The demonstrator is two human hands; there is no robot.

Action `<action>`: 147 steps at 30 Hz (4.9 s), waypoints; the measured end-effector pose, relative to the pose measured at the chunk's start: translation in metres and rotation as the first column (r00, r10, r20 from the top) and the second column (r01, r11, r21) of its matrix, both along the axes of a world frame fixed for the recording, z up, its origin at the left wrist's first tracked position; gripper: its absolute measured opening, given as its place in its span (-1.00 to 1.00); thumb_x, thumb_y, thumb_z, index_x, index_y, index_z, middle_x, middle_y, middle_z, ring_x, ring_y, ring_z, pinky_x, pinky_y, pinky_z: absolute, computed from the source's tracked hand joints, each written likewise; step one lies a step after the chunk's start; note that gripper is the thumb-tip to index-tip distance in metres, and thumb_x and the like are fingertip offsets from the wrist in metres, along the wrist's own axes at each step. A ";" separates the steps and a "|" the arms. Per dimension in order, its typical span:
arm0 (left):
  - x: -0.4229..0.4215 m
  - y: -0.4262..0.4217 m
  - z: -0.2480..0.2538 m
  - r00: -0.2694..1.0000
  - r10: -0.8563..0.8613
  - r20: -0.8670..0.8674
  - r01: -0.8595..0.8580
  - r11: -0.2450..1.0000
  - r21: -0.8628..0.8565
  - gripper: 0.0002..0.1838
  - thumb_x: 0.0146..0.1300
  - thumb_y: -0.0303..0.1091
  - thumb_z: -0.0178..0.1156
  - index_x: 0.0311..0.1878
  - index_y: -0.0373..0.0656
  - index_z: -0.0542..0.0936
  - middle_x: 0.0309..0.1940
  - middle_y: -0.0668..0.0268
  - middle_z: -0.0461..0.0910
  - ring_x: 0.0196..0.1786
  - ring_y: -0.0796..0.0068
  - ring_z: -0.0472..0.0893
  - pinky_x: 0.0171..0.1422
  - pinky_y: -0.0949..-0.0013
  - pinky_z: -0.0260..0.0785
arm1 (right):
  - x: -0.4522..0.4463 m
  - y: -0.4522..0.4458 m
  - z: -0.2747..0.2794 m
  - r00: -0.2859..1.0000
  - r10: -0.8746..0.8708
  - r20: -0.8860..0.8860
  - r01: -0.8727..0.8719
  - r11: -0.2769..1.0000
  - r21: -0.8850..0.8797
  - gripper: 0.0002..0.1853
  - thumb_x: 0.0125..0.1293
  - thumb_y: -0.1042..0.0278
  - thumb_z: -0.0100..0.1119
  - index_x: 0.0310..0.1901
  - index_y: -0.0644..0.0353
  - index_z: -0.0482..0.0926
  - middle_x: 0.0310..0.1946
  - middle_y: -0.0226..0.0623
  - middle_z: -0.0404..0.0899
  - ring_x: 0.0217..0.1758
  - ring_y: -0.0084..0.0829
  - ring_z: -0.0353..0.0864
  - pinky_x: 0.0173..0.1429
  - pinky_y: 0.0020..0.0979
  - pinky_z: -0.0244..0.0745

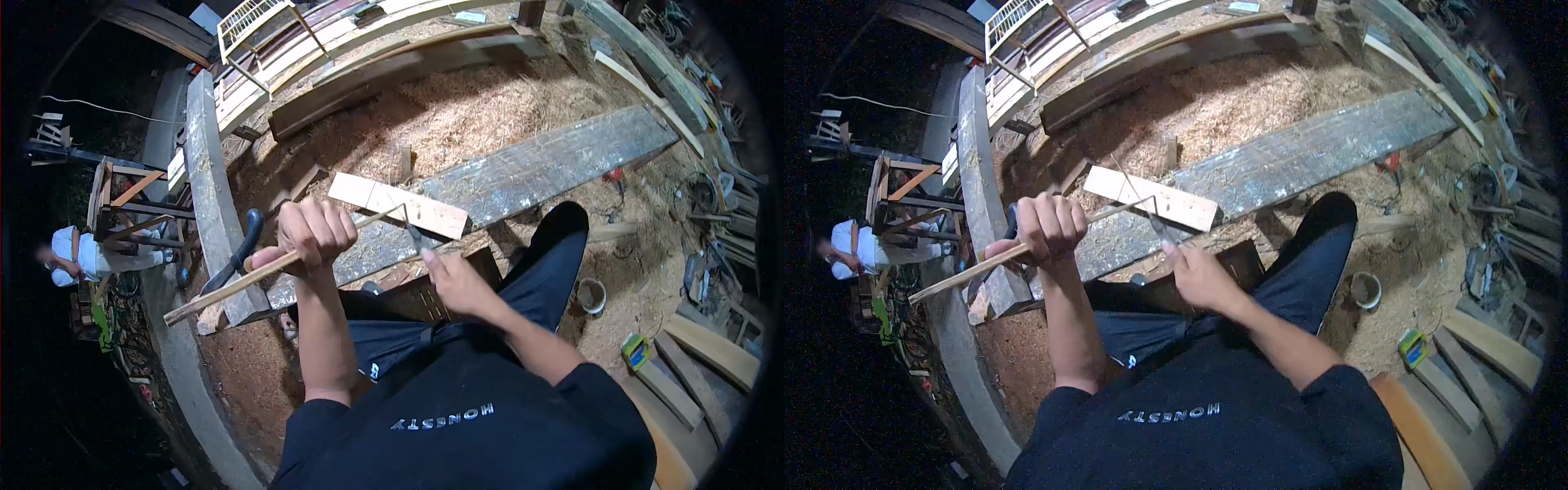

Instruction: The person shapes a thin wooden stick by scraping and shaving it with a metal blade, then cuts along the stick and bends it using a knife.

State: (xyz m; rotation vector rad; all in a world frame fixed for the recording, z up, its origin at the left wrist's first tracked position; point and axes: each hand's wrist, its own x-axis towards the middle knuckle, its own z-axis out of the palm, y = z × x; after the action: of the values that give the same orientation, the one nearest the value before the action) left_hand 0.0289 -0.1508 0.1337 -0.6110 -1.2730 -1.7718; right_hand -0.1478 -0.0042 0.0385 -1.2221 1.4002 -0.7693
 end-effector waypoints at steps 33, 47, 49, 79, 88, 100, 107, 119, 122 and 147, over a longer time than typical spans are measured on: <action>0.024 0.005 -0.007 0.915 0.403 -0.008 -0.387 0.884 0.264 -0.22 0.34 0.44 -0.11 -0.77 -0.03 0.19 -0.88 0.50 0.04 -0.80 0.64 -0.06 -0.63 0.44 -0.21 | -0.012 -0.005 -0.032 1.000 -0.008 -0.026 0.011 0.996 0.088 -0.35 0.56 -0.10 -0.21 -0.49 0.39 0.40 -0.68 -0.08 0.34 -0.56 -0.32 0.34 -0.37 -0.14 0.32; 0.062 0.040 -0.027 0.576 0.818 0.002 -0.415 0.290 0.862 -0.27 0.44 0.35 -0.27 -0.64 -0.10 0.21 -0.76 0.43 -0.07 -0.65 0.55 -0.11 -0.50 0.41 -0.17 | -0.027 -0.027 0.042 0.802 -0.303 0.515 0.374 0.927 -0.037 -0.73 0.45 0.24 0.18 -0.18 0.35 0.57 -0.51 -0.31 0.60 -0.66 -0.58 0.48 -0.59 -0.48 0.40; 0.061 0.044 -0.021 0.569 0.822 -0.008 -0.401 0.286 0.870 -0.27 0.43 0.35 -0.25 -0.64 -0.10 0.21 -0.76 0.44 -0.06 -0.64 0.55 -0.10 -0.50 0.41 -0.17 | -0.028 -0.029 0.049 0.797 -0.266 0.542 0.375 0.922 -0.098 -0.74 0.45 0.26 0.18 -0.18 0.35 0.56 -0.48 -0.27 0.62 -0.66 -0.57 0.49 -0.59 -0.47 0.42; 0.063 0.102 0.010 0.394 0.736 0.550 -0.827 0.023 0.561 -0.61 0.48 -0.11 0.06 0.23 -0.11 0.50 -0.25 0.27 0.65 -0.13 0.40 0.67 0.00 0.27 0.59 | -0.036 -0.003 0.084 0.710 -0.298 0.639 0.437 0.897 -0.068 -0.81 0.42 0.49 0.12 -0.02 0.42 0.53 -0.23 0.02 0.71 -0.58 -0.57 0.48 -0.43 -0.48 0.46; 0.079 0.101 -0.005 0.375 0.758 0.533 -0.863 0.076 0.499 -0.62 0.36 -0.37 0.22 0.23 -0.12 0.49 -0.23 0.21 0.68 -0.16 0.35 0.72 -0.07 0.31 0.69 | -0.035 -0.004 0.081 0.667 -0.323 0.672 0.474 0.879 -0.048 -0.85 0.42 0.46 0.15 -0.10 0.38 0.52 -0.26 0.02 0.70 -0.58 -0.56 0.46 -0.44 -0.47 0.47; 0.094 0.107 -0.029 0.282 0.706 0.649 -0.868 -0.100 0.486 -0.65 0.41 -0.29 0.18 0.21 -0.13 0.49 -0.18 0.23 0.68 -0.14 0.40 0.71 -0.07 0.37 0.65 | -0.034 -0.009 0.074 0.585 -0.401 0.705 0.552 0.833 0.016 -0.82 0.41 0.41 0.20 -0.09 0.30 0.47 -0.33 -0.10 0.64 -0.57 -0.53 0.46 -0.49 -0.39 0.49; 0.116 0.119 -0.054 -0.059 0.671 0.739 -0.879 -0.386 0.280 -0.18 0.29 -0.50 0.30 0.49 -0.08 0.04 0.09 0.09 0.52 -0.04 0.23 0.65 0.00 0.29 0.55 | -0.048 -0.021 0.062 0.628 -0.394 0.672 0.535 0.845 -0.005 -0.81 0.38 0.43 0.22 -0.07 0.32 0.47 -0.45 -0.27 0.52 -0.58 -0.51 0.46 -0.45 -0.36 0.51; 0.077 0.150 -0.041 -0.111 0.326 0.939 -0.632 0.706 -0.319 -0.76 0.37 -0.32 0.22 -0.03 -0.27 0.68 -0.34 0.21 0.73 -0.32 0.60 0.65 -0.21 0.45 0.50 | -0.045 -0.046 0.038 0.652 -0.476 0.590 0.575 0.818 0.025 -0.80 0.37 0.47 0.23 -0.09 0.41 0.50 -0.60 -0.31 0.50 -0.64 -0.48 0.49 -0.49 -0.38 0.46; 0.051 0.149 -0.066 0.003 0.261 0.965 -0.552 0.805 -0.217 -0.73 0.42 -0.26 0.18 -0.04 -0.28 0.67 -0.55 0.35 0.59 -0.50 0.64 0.52 -0.41 0.44 0.36 | -0.039 -0.046 0.033 0.715 -0.459 0.527 0.533 0.846 0.013 -0.72 0.41 0.38 0.21 0.02 0.42 0.51 -0.58 -0.30 0.52 -0.65 -0.51 0.48 -0.52 -0.41 0.42; -0.021 0.155 -0.125 0.271 -0.170 0.947 -0.779 0.539 0.320 -0.71 0.49 -0.27 0.07 0.16 -0.18 0.55 -0.61 0.46 0.43 -0.69 0.69 0.35 -0.66 0.53 0.14 | -0.072 0.011 0.017 0.816 0.078 -0.573 -0.268 0.929 -0.256 -0.46 0.27 0.45 0.26 0.30 -0.10 0.50 -0.32 -0.10 0.50 -0.32 -0.13 0.52 -0.15 -0.23 0.46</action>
State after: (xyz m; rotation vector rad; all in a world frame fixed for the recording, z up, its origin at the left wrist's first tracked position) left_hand 0.0082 0.0039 0.0082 1.4215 -0.9084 -1.9863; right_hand -0.2196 0.0067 0.0552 -1.9248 1.6265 -0.5429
